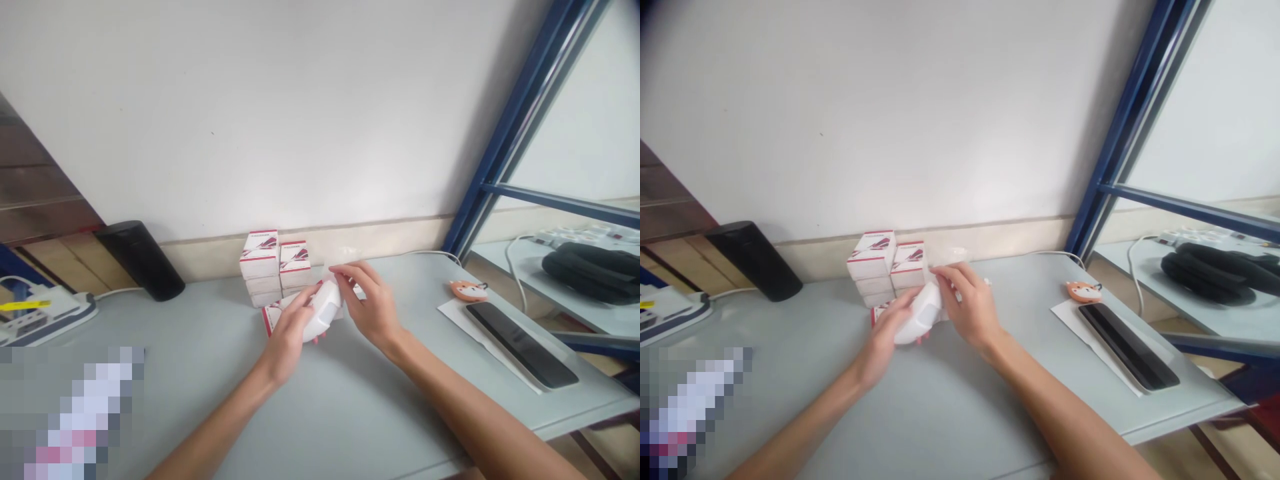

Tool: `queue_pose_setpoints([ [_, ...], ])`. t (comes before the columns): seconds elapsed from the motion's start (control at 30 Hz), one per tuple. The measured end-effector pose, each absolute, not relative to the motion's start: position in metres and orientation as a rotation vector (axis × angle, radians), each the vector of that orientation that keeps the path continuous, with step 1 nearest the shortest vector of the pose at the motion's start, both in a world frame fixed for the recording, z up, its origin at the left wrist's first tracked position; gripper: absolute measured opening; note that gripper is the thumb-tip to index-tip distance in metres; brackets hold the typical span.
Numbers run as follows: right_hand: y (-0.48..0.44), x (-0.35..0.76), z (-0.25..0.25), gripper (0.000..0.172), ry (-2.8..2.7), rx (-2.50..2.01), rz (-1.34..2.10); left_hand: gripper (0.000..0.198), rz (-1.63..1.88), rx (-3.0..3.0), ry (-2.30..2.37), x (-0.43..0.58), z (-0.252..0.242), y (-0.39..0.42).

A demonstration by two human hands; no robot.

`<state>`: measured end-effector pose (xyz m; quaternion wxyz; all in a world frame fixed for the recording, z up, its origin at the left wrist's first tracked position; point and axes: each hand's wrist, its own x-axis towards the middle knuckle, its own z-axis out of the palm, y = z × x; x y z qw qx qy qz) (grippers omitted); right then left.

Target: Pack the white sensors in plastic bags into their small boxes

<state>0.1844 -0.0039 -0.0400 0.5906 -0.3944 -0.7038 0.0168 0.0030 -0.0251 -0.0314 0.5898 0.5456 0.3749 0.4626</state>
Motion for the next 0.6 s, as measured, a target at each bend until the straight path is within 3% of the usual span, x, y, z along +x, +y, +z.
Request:
queue_pose_setpoints([
  [0.37, -0.008, 0.182, -0.039, 0.022, -1.63, -0.828, 0.015, 0.048, 1.1, 1.223, 0.858, 0.004, -0.04, -0.029],
  [0.6, -0.007, 0.18, -0.043, 0.02, -1.658, -0.849, -0.019, 0.043, 1.084, 0.883, 0.663, 0.005, -0.027, -0.026],
])
